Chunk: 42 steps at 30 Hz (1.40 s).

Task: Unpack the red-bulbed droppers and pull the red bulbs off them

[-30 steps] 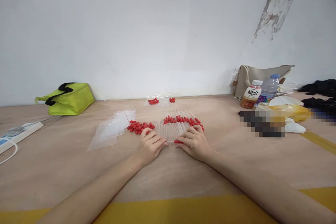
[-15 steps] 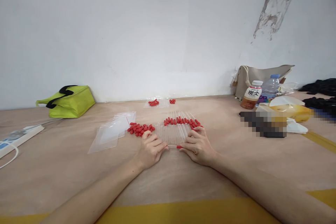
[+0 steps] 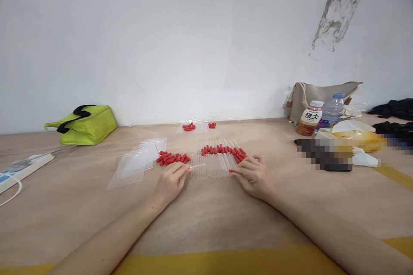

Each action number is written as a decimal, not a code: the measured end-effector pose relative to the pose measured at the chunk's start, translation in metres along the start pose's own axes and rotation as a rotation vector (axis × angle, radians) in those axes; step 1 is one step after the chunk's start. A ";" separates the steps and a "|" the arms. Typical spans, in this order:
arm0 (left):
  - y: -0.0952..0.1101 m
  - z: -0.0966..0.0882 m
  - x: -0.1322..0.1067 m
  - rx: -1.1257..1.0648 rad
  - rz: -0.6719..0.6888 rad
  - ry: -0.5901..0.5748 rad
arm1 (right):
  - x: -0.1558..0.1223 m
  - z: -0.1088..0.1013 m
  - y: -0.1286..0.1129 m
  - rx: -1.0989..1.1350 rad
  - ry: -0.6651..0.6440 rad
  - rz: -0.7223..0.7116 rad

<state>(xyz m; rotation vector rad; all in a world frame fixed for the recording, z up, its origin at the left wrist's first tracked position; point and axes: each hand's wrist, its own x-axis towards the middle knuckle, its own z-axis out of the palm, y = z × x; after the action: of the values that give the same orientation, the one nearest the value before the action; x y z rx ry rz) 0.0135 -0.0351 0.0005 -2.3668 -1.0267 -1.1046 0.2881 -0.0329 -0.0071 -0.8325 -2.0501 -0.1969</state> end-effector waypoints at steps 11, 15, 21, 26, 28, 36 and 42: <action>-0.018 0.019 0.012 0.139 -0.131 0.021 | 0.011 -0.002 0.060 0.315 0.228 0.700; -0.022 0.023 0.013 0.188 -0.050 0.000 | 0.009 -0.005 0.075 0.308 0.240 0.811; -0.021 0.021 0.010 0.101 0.006 -0.081 | 0.003 -0.004 0.086 0.258 0.148 0.911; -0.016 0.013 0.006 -0.018 0.004 -0.150 | -0.004 0.001 0.090 0.084 0.064 0.975; -0.015 0.010 0.003 -0.052 -0.004 -0.176 | -0.005 0.003 0.089 0.036 0.029 0.971; -0.017 0.004 -0.002 -0.102 -0.036 -0.216 | -0.001 -0.005 0.077 -0.113 -0.105 0.985; -0.018 0.006 -0.001 -0.114 -0.057 -0.222 | 0.001 -0.009 0.076 -0.143 -0.207 1.006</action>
<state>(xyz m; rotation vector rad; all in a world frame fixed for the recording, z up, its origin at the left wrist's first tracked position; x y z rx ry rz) 0.0032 -0.0198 -0.0045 -2.6134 -1.1381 -0.9586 0.3414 0.0215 -0.0142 -1.9129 -1.5654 0.3192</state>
